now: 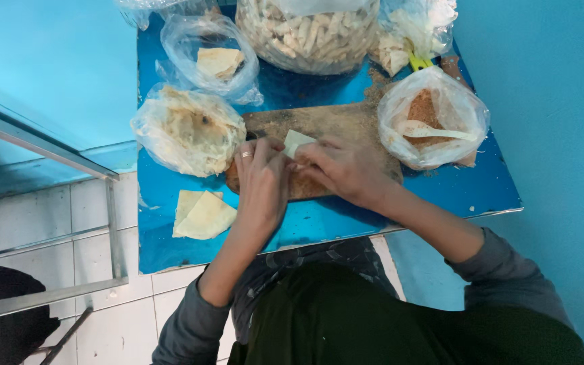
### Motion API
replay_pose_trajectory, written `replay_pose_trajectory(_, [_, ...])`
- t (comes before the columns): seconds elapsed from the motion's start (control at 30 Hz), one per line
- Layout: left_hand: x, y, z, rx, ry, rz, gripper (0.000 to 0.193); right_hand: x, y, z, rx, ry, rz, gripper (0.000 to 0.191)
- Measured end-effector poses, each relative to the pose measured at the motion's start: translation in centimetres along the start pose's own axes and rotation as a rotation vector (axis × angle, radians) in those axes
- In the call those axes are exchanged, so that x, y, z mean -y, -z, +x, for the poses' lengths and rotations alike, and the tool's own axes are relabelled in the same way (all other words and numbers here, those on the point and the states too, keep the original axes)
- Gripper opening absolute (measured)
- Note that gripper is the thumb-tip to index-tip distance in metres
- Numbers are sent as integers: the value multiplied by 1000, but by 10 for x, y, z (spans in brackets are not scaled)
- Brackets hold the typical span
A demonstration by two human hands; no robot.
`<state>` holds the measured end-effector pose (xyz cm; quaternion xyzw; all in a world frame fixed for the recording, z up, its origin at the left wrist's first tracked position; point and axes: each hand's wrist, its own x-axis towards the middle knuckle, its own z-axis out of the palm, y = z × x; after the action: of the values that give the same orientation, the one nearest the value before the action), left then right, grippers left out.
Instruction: The person places triangular dough wrappers on a cutting board, spoons brown filling from a plastic bag onto each wrapper, folds the wrappers over the filling, and sets the folded pastries aside while taking new wrappers from the pile.
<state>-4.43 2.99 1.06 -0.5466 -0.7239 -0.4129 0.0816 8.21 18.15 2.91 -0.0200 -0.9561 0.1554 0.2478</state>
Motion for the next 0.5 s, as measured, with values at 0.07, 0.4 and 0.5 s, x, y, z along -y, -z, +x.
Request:
replay_pose_trajectory(0.07, [0,-2,3,10,76,-31,7,-1,-2,2,-6,-85,95,21])
replay_pose_trajectory(0.4, [1,-1,5,-47,25,-1,15,-14,-4,27,173,-490,613,15])
replay_pose_trajectory(0.5, [4,-4,4,-25,42,-6,13,-5,-4,21,181,-597,313,17])
